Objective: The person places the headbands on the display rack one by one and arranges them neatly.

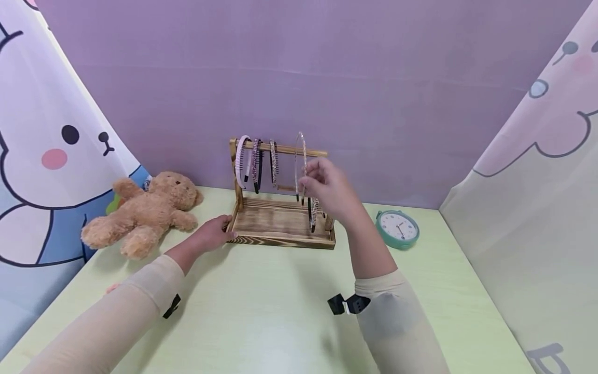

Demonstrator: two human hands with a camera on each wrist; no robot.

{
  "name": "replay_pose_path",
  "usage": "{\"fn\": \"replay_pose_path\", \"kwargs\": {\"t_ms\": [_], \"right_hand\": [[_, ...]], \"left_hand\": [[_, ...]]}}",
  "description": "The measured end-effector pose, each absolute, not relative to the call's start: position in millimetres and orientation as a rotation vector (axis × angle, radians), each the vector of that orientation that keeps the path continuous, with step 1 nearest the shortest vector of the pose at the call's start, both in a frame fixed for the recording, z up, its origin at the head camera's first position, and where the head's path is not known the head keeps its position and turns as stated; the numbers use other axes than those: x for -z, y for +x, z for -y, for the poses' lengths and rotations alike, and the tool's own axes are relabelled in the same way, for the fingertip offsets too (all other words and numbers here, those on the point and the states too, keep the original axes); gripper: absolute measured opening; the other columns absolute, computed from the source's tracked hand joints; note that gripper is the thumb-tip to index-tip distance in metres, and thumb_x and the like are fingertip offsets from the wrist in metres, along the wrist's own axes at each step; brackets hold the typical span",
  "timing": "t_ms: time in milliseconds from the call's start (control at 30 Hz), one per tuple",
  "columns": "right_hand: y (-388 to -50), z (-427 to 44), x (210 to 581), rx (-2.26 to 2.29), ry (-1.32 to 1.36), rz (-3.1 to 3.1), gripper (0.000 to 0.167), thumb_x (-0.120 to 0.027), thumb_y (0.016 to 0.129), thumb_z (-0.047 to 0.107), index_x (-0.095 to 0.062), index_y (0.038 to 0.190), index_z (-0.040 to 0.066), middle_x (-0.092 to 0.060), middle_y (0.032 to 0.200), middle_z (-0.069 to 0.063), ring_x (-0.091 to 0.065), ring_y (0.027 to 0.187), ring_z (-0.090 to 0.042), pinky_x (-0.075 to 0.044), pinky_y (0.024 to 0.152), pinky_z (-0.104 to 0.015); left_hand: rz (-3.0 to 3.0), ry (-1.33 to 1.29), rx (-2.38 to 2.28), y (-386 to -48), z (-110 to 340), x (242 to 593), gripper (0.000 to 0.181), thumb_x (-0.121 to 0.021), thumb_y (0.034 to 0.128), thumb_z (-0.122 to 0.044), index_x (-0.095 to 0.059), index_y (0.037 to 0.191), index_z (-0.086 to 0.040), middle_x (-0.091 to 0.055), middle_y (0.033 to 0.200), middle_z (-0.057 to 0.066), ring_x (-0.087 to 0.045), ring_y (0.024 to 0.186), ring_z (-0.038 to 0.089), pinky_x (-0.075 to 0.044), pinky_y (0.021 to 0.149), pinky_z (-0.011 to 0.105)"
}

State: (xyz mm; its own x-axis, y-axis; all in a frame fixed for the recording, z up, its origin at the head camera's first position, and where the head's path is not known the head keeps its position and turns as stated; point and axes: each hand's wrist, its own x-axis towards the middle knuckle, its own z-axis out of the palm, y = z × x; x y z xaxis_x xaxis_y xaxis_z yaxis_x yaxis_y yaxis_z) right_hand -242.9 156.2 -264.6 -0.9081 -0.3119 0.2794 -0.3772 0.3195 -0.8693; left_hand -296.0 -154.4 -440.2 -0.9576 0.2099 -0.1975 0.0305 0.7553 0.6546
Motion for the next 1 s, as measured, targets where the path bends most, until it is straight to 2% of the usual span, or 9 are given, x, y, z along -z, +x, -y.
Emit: {"fn": "replay_pose_path", "kwargs": {"t_ms": [233,567,733,1000], "right_hand": [[-266.6,-141.4,264.6,-1.570,0.582,2.355,0.018,-0.057,0.099,0.008,-0.053,0.113,-0.002,-0.064,0.106,-0.015,-0.066,0.102,-0.026,-0.057,0.088,-0.027],[-313.1,-125.8,297.1,-1.420,0.521,2.268,0.011,-0.056,0.100,0.010,-0.056,0.108,0.003,-0.068,0.107,-0.011,-0.067,0.103,-0.020,-0.055,0.090,-0.022],[-322.1,-125.6,300.3,-1.512,0.534,2.129,0.012,-0.053,0.101,0.006,-0.055,0.109,-0.002,-0.067,0.108,-0.016,-0.066,0.106,-0.023,-0.053,0.094,-0.022],[-319.4,-127.6,285.7,-1.720,0.516,1.977,0.022,-0.055,0.099,0.004,-0.052,0.116,-0.009,-0.063,0.114,-0.024,-0.063,0.112,-0.033,-0.053,0.095,-0.026]], "left_hand": [[-2.703,0.182,-1.000,-294.0,155.1,437.9,0.066,-0.053,0.1023,-0.028,-0.023,0.155,-0.001,-0.037,0.152,0.025,-0.036,0.140,0.042,-0.033,0.114,0.055],[-2.673,0.179,-1.035,-297.3,157.0,444.9,0.069,-0.054,0.1020,-0.029,-0.020,0.156,-0.001,-0.035,0.154,0.025,-0.035,0.140,0.042,-0.034,0.113,0.054],[-2.673,0.186,-1.032,-298.2,155.7,444.4,0.069,-0.054,0.1019,-0.029,-0.021,0.156,-0.002,-0.036,0.153,0.024,-0.037,0.140,0.041,-0.035,0.112,0.054],[-2.694,0.190,-1.020,-297.1,155.0,443.4,0.068,-0.054,0.1017,-0.028,-0.022,0.155,0.000,-0.038,0.152,0.025,-0.037,0.139,0.042,-0.035,0.112,0.054]]}}
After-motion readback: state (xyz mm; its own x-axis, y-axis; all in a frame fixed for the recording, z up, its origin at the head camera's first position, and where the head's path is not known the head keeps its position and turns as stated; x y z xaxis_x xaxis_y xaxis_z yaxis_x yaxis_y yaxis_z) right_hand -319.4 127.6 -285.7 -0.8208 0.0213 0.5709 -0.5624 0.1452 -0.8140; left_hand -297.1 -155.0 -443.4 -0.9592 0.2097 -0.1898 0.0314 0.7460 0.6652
